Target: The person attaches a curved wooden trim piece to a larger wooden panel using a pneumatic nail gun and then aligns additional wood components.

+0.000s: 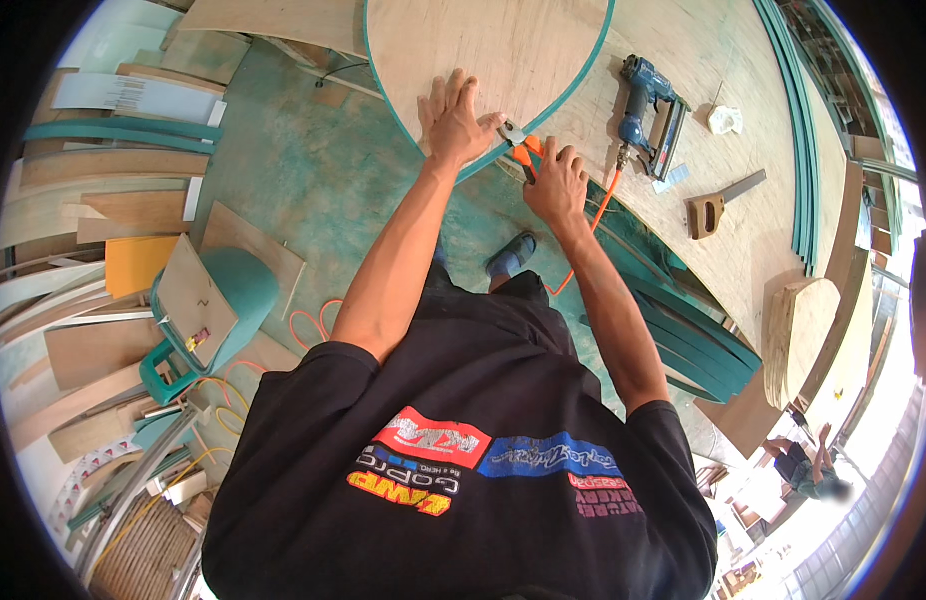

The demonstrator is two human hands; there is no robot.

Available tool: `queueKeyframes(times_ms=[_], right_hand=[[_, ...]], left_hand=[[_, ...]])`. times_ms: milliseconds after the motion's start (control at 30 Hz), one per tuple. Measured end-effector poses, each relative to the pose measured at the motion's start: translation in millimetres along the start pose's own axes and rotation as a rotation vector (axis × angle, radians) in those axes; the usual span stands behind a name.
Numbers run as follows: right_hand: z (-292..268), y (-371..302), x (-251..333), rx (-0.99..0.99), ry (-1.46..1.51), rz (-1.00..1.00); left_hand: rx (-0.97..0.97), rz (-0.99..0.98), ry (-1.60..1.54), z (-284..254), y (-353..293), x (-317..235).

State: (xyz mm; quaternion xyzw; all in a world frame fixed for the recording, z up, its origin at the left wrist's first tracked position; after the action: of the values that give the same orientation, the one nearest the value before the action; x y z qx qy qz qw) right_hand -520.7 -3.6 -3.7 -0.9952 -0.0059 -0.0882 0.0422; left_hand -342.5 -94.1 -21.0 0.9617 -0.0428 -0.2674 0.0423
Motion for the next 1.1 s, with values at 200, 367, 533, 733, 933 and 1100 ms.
queueKeyframes(times_ms=[200, 367, 533, 733, 933, 1100], right_hand=[[-7, -17, 15, -0.209, -0.002, -0.021], [-4, -7, 5, -0.069, 0.160, -0.022], [-13, -7, 2, 0.016, 0.224, -0.010], [-19, -2, 0, 0.131, 0.250, -0.038], [-15, 3, -6, 0.201, 0.237, -0.066], [-10, 8, -10, 0.223, 0.242, -0.100]], left_hand=[[-0.070, 0.045, 0.029, -7, -5, -4], [-0.070, 0.042, 0.045, -8, -3, -4], [-0.039, 0.016, 0.039, -8, -3, -6], [-0.042, -0.004, 0.004, -6, -2, -2], [-0.029, -0.006, 0.041, -7, -2, -4], [-0.054, 0.005, 0.048, -9, -2, -4]])
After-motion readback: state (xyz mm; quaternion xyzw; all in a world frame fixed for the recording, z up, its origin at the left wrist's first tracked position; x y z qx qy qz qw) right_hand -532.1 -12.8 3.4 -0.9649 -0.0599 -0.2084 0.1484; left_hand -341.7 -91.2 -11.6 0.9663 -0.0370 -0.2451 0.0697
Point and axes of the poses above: each hand's wrist, its own y-axis towards the middle knuckle, its own z-axis out of the palm, x = y × z, the point moved 9 cm from there along y, towards the middle knuckle, and after that the axes turned 2 degrees about -z, right-handed, at the moved point
